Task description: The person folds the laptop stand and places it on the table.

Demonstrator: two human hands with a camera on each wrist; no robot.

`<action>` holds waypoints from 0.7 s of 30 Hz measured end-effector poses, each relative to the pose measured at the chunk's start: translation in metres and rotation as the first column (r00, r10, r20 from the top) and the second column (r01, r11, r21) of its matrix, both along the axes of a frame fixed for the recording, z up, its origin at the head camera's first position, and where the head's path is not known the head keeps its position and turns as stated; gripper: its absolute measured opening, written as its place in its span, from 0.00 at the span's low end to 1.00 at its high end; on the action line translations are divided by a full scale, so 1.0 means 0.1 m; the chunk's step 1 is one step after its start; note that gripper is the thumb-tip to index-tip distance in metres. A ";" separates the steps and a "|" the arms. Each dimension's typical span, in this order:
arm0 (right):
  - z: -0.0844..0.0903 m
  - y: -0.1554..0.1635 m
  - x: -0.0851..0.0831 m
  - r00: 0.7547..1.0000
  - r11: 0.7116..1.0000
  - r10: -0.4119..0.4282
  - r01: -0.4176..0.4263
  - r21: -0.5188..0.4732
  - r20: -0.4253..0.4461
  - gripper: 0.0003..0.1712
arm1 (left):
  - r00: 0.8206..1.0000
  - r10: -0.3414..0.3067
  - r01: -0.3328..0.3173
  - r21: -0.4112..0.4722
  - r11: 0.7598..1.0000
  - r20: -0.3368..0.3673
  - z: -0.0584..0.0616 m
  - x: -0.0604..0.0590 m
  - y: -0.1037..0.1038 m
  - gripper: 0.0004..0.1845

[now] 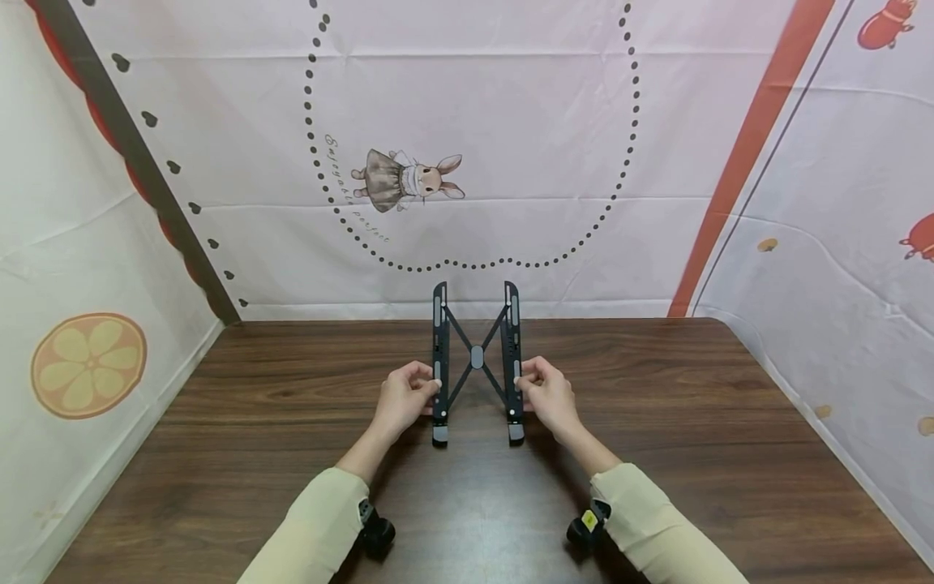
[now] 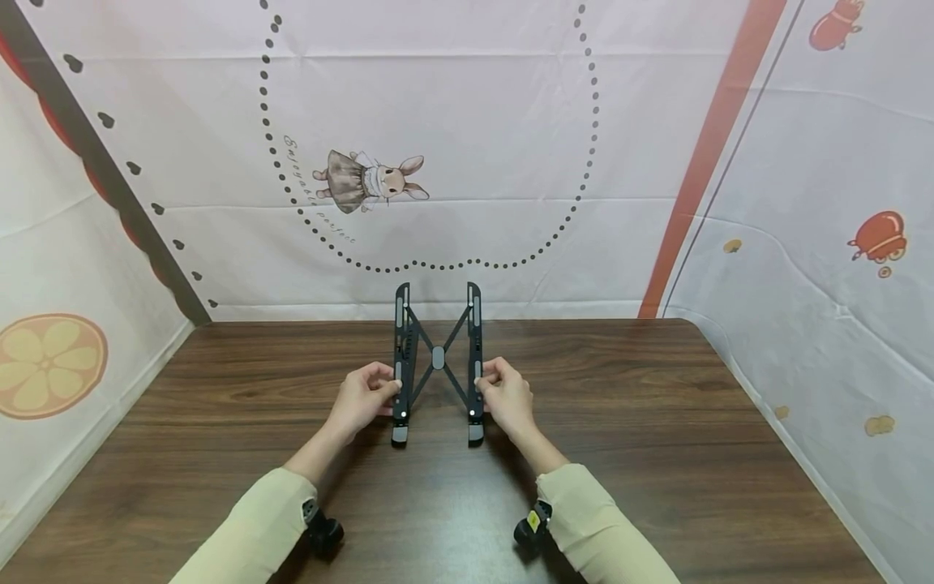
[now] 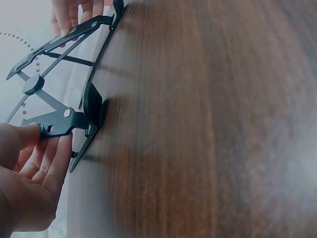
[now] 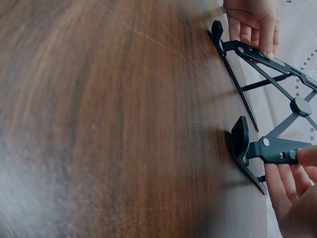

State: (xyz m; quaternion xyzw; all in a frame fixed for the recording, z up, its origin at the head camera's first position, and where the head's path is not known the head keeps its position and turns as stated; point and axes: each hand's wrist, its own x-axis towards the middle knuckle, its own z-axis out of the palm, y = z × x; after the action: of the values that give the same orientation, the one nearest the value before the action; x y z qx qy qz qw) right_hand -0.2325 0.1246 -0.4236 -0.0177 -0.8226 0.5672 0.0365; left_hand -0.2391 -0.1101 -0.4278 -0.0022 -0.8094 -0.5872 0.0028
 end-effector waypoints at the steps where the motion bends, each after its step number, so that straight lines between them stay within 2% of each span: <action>1: 0.00 0.00 0.00 1.000 1.000 0.001 -0.001 -0.003 0.000 0.11 | 1.000 0.000 0.000 -0.002 1.000 0.002 0.00 0.00 0.00 0.11; 21: 0.00 -0.10 0.01 1.000 1.000 0.012 -0.012 -0.017 0.010 0.13 | 1.000 -0.006 0.006 -0.012 1.000 0.023 0.00 0.01 0.07 0.08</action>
State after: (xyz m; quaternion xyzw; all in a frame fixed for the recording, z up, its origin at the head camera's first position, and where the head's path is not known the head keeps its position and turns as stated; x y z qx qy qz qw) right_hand -0.2315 0.1148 -0.4234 -0.0160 -0.8179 0.5744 0.0289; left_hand -0.2382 -0.1029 -0.4278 0.0020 -0.8128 -0.5825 -0.0082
